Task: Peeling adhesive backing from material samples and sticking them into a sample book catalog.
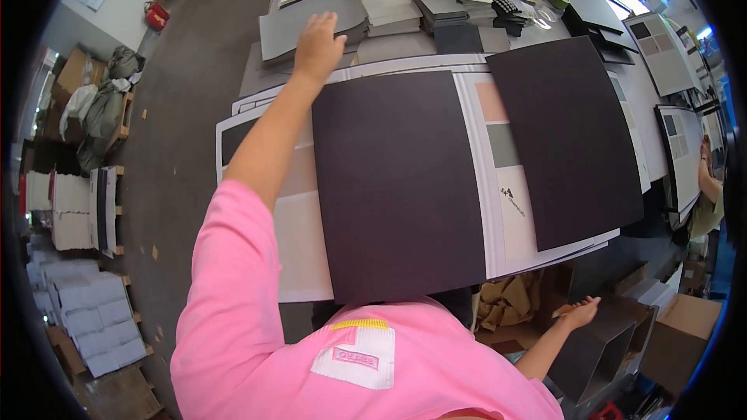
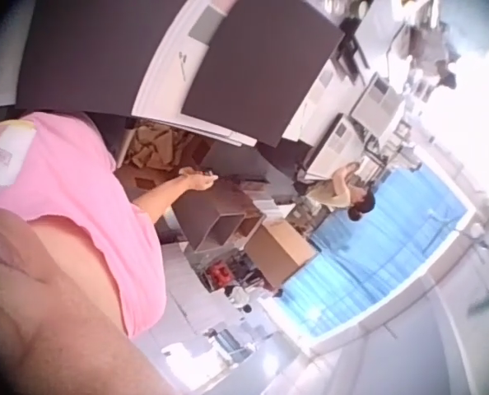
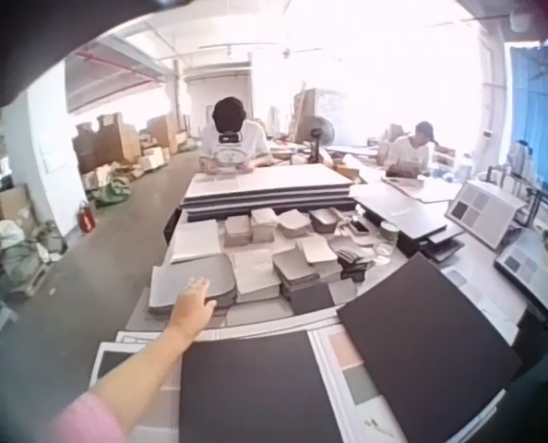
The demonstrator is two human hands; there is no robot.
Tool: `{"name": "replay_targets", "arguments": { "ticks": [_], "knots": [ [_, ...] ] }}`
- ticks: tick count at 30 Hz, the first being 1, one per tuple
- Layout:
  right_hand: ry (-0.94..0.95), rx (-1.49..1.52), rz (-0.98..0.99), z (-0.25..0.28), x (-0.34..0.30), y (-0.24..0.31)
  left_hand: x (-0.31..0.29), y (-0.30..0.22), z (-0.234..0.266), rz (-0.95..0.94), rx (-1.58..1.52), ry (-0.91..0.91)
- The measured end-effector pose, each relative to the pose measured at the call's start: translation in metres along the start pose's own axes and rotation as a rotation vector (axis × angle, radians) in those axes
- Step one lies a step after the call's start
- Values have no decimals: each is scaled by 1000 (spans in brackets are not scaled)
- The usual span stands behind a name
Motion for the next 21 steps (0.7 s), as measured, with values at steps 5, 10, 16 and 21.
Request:
{"name": "replay_targets", "arguments": {
  "ticks": [5,10,16,21],
  "knots": [
    [-73,-315,136,11,37,-64,4,36,-51,-47,245,258],
    [-563,-492,650,23,-7,92,0,22,-19,-149,230,171],
    [-221,-158,1277,-89,-197,249,5,-19,6,-166,129,181],
    [433,-113,1297,-176,-341,224,4,-15,25,-182,32,121]
  ]
}}
Point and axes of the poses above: each hand's wrist, its own x-axis towards the middle knuckle, its own z-axis out of the back of the hand, y = z × x, the point moved 5 cm from there along x, towards the middle knuckle, and after that the axes turned 10 degrees about -z, right-handed, at the moved point
